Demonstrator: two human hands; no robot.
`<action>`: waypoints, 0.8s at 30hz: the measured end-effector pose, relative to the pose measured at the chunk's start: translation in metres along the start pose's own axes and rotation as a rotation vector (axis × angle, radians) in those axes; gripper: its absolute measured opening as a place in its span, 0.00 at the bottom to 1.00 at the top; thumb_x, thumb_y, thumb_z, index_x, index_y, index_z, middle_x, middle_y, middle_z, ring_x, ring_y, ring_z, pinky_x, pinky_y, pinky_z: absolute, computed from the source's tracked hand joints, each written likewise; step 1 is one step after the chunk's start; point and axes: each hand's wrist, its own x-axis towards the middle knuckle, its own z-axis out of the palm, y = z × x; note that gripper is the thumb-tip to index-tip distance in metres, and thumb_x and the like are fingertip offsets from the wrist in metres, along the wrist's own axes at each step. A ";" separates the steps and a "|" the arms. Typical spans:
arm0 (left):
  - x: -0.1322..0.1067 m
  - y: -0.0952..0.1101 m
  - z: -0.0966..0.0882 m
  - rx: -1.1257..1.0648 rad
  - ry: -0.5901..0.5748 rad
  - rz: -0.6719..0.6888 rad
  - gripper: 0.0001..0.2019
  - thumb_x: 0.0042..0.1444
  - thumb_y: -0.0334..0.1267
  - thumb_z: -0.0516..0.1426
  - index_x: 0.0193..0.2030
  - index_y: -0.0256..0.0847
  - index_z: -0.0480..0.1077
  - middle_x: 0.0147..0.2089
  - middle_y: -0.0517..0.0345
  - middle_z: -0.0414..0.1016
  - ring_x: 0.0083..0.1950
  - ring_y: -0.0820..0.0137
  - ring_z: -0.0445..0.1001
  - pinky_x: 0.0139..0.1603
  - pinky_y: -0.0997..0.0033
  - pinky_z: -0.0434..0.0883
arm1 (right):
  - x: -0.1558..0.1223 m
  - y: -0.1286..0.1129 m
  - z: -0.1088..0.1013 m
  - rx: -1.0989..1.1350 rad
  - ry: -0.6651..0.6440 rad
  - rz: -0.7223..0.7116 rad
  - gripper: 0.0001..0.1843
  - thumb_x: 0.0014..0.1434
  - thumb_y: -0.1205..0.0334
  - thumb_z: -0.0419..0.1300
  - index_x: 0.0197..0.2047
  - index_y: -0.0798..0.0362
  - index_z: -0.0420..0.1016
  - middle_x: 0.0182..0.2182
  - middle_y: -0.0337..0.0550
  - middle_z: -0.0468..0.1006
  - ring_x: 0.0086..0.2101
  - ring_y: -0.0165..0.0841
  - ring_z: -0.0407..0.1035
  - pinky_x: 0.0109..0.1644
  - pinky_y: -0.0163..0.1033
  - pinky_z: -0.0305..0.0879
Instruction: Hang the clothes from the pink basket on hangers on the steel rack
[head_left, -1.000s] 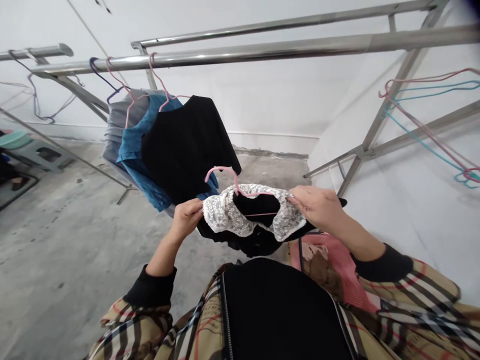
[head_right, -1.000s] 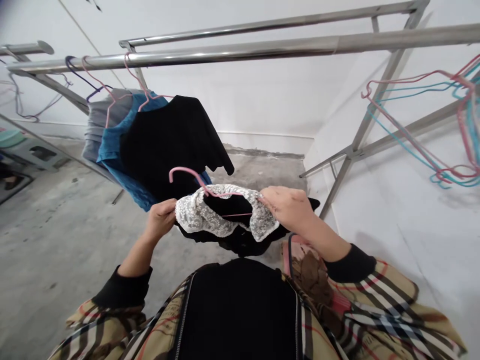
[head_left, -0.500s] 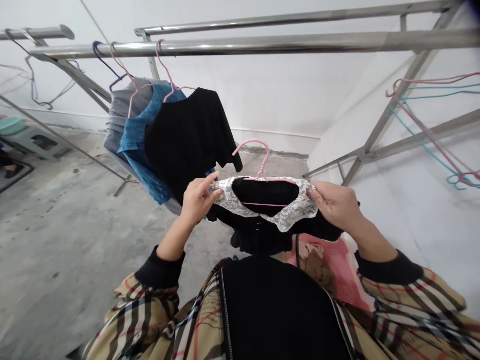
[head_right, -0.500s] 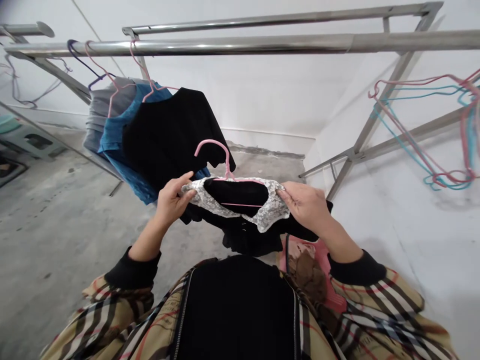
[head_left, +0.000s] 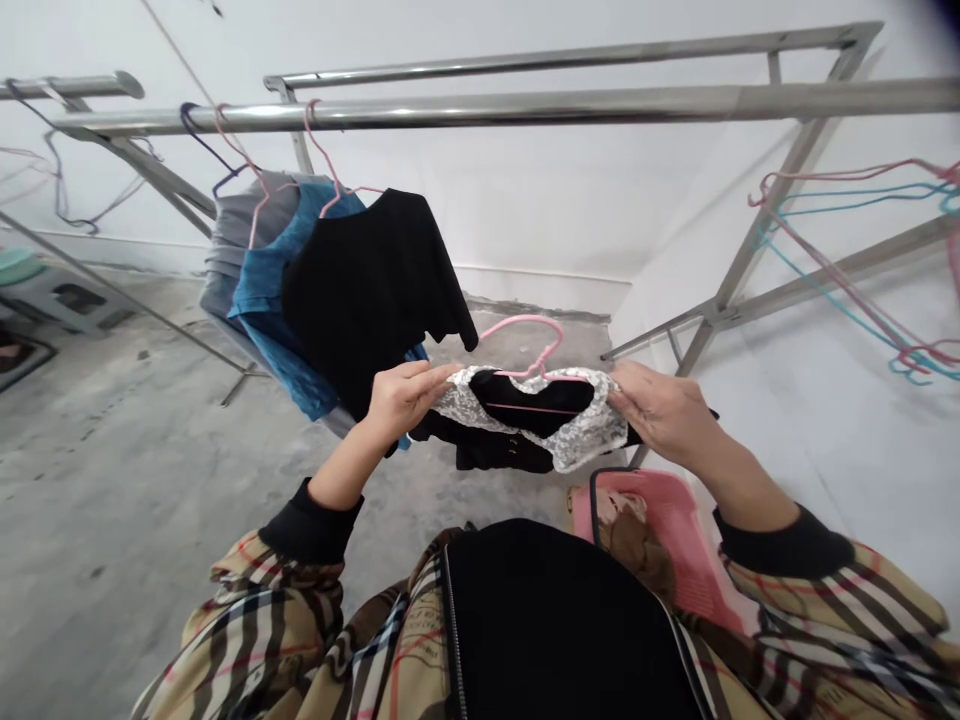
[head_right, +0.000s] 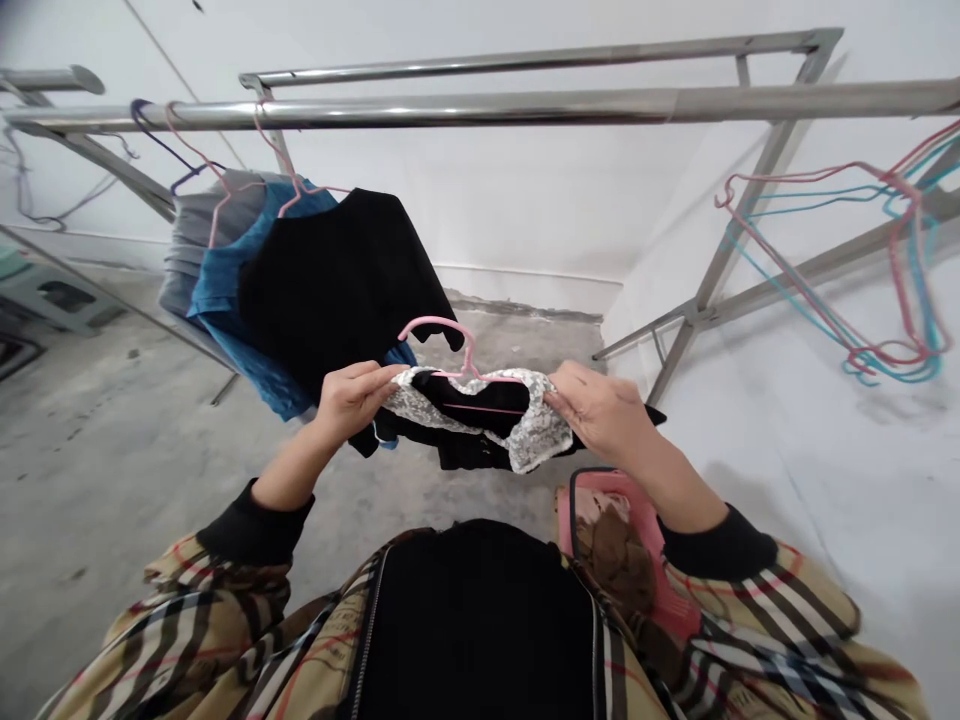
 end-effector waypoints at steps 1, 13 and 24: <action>0.001 -0.001 0.000 -0.028 0.009 0.019 0.12 0.63 0.43 0.57 0.46 0.44 0.80 0.27 0.60 0.73 0.26 0.77 0.70 0.27 0.79 0.65 | -0.002 0.001 0.000 0.037 -0.017 -0.014 0.28 0.69 0.42 0.40 0.32 0.48 0.72 0.22 0.41 0.68 0.24 0.34 0.62 0.27 0.39 0.54; 0.028 -0.031 -0.013 0.056 0.218 -0.115 0.16 0.64 0.49 0.54 0.42 0.43 0.80 0.30 0.56 0.75 0.34 0.69 0.71 0.43 0.66 0.69 | -0.028 -0.010 -0.044 0.950 -0.635 0.289 0.25 0.58 0.49 0.63 0.58 0.45 0.75 0.43 0.48 0.82 0.44 0.46 0.77 0.51 0.48 0.73; -0.053 -0.003 0.052 -0.313 0.361 -0.634 0.21 0.60 0.45 0.58 0.60 0.43 0.68 0.59 0.44 0.73 0.61 0.58 0.70 0.63 0.52 0.65 | 0.057 -0.062 -0.045 1.207 -0.186 0.445 0.23 0.51 0.52 0.67 0.51 0.47 0.76 0.35 0.45 0.83 0.35 0.43 0.78 0.38 0.44 0.74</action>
